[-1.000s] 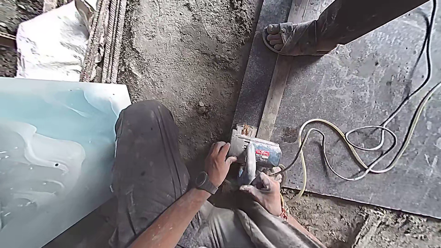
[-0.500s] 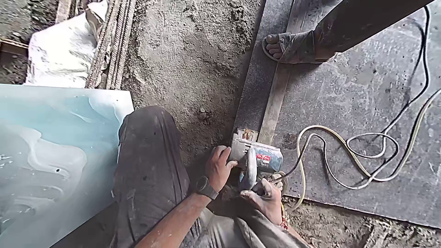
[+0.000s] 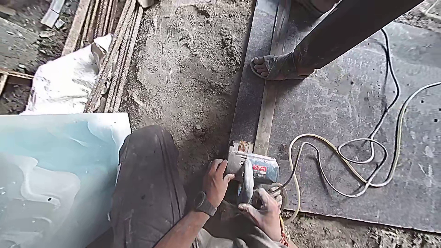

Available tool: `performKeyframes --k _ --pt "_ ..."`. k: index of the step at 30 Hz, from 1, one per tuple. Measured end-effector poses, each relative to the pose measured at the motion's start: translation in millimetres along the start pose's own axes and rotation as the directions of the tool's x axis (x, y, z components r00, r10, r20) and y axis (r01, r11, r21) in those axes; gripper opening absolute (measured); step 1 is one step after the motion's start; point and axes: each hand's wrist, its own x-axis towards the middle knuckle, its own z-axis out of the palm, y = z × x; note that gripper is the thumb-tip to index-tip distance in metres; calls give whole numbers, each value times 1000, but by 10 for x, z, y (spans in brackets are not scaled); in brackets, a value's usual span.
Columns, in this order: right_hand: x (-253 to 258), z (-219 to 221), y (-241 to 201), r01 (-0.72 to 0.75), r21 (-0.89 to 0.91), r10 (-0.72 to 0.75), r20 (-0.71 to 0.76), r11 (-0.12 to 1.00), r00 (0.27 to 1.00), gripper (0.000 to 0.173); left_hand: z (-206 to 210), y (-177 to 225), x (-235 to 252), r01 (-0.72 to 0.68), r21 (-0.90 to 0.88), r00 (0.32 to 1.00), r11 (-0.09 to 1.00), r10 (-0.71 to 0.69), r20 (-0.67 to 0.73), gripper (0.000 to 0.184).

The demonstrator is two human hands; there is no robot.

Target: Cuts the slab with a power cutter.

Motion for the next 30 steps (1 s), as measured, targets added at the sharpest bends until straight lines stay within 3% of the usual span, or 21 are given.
performKeyframes --k 5,8,10,13,20,30 --pt "6 5 -64 -99 -16 100 116 995 988 67 5 -2 13 9 -4 1000 1000 -9 3 49" --pt "50 61 -160 -130 21 122 218 991 968 63 -7 7 7 15 -4 1000 1000 -15 16 49" --pt "100 196 -173 -200 152 156 262 968 953 60 -14 11 14 12 -7 1000 1000 -12 10 50" --pt "142 401 -99 -170 276 131 154 946 979 54 -10 8 19 12 -12 1000 1000 -12 1 50" --pt "152 505 -147 -89 143 97 -47 986 994 61 -24 9 36 14 -21 999 1000 -13 29 48" --pt "197 509 -207 -74 66 80 -103 995 991 62 -31 54 94 23 -13 999 1000 -23 22 48"
